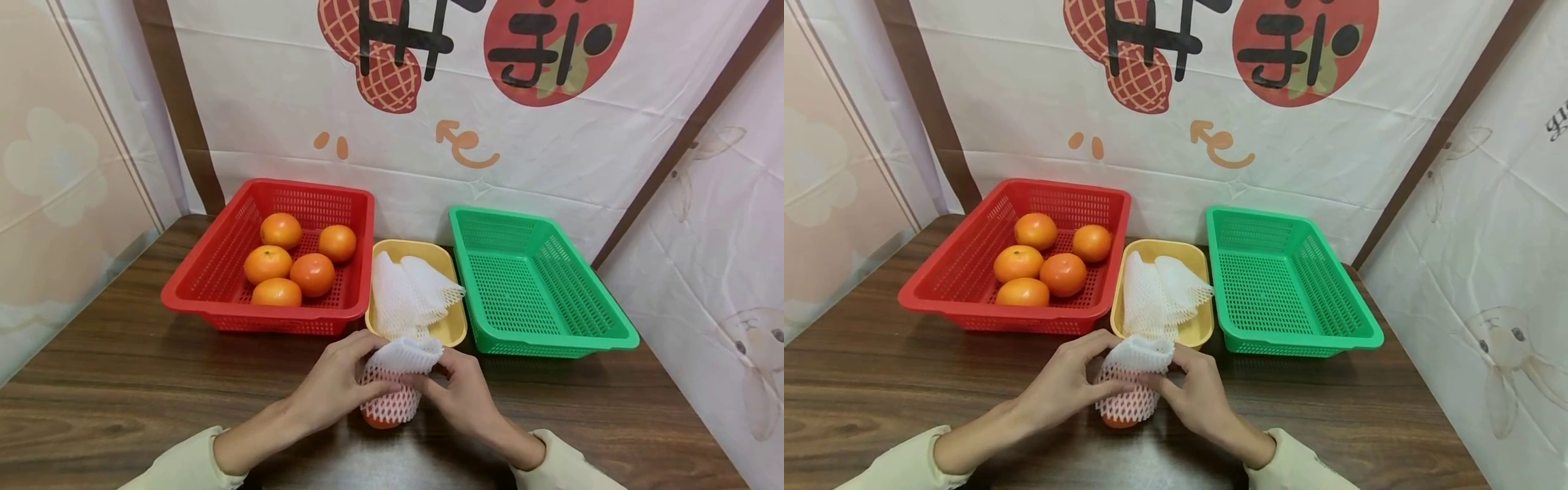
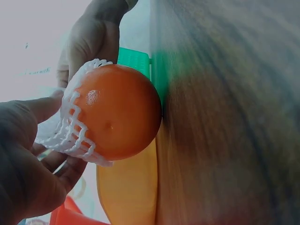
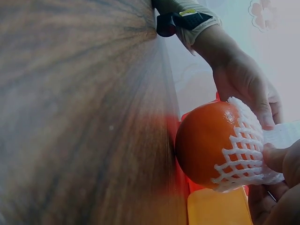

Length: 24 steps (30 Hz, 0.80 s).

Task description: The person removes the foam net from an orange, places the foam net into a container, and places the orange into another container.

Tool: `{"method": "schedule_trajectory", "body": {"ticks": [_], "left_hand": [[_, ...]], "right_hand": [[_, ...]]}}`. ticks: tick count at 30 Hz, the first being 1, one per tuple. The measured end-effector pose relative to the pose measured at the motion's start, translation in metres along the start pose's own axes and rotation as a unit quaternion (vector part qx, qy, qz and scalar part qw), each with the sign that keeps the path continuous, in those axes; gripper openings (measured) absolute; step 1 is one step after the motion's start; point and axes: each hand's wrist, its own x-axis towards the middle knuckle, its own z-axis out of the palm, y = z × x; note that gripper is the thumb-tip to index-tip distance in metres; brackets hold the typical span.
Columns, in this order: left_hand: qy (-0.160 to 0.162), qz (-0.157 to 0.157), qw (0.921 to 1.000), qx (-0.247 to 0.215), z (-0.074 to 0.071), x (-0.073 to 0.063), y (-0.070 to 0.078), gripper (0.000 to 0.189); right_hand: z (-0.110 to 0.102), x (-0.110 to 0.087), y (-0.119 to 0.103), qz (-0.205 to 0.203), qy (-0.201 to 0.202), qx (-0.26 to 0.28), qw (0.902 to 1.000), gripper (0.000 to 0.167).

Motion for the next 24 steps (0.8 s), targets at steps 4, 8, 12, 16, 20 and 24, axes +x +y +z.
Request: {"method": "schedule_trajectory", "body": {"ticks": [4, 8, 12, 16, 20, 24], "left_hand": [[-0.003, -0.008, 0.9999, 0.011, -0.0004, -0.0004, 0.0012, 0.036], [0.003, -0.018, 0.9996, 0.020, -0.0011, 0.0001, 0.0022, 0.037], [0.012, -0.028, 0.9991, 0.028, -0.0022, 0.0005, 0.0023, 0.037], [0.017, -0.035, 0.9986, 0.035, -0.0032, 0.0007, 0.0022, 0.035], [0.018, -0.034, 0.9985, 0.038, -0.0036, 0.0011, 0.0028, 0.033], [0.013, -0.029, 0.9991, 0.028, -0.0032, 0.0005, 0.0024, 0.031]], "right_hand": [[-0.0003, -0.0001, 0.0006, 0.005, 0.000, 0.003, 1.0000, 0.027], [-0.0014, 0.0008, 0.0003, 0.020, -0.023, 0.026, 0.9992, 0.029], [-0.0023, 0.0011, -0.0010, 0.017, -0.048, 0.023, 0.9984, 0.034], [-0.0015, 0.0008, -0.0005, 0.004, -0.046, 0.020, 0.9987, 0.035], [-0.0007, 0.0006, 0.0008, 0.011, -0.038, 0.042, 0.9983, 0.031], [0.0001, 0.0006, 0.0005, 0.017, -0.032, 0.039, 0.9986, 0.029]]}}
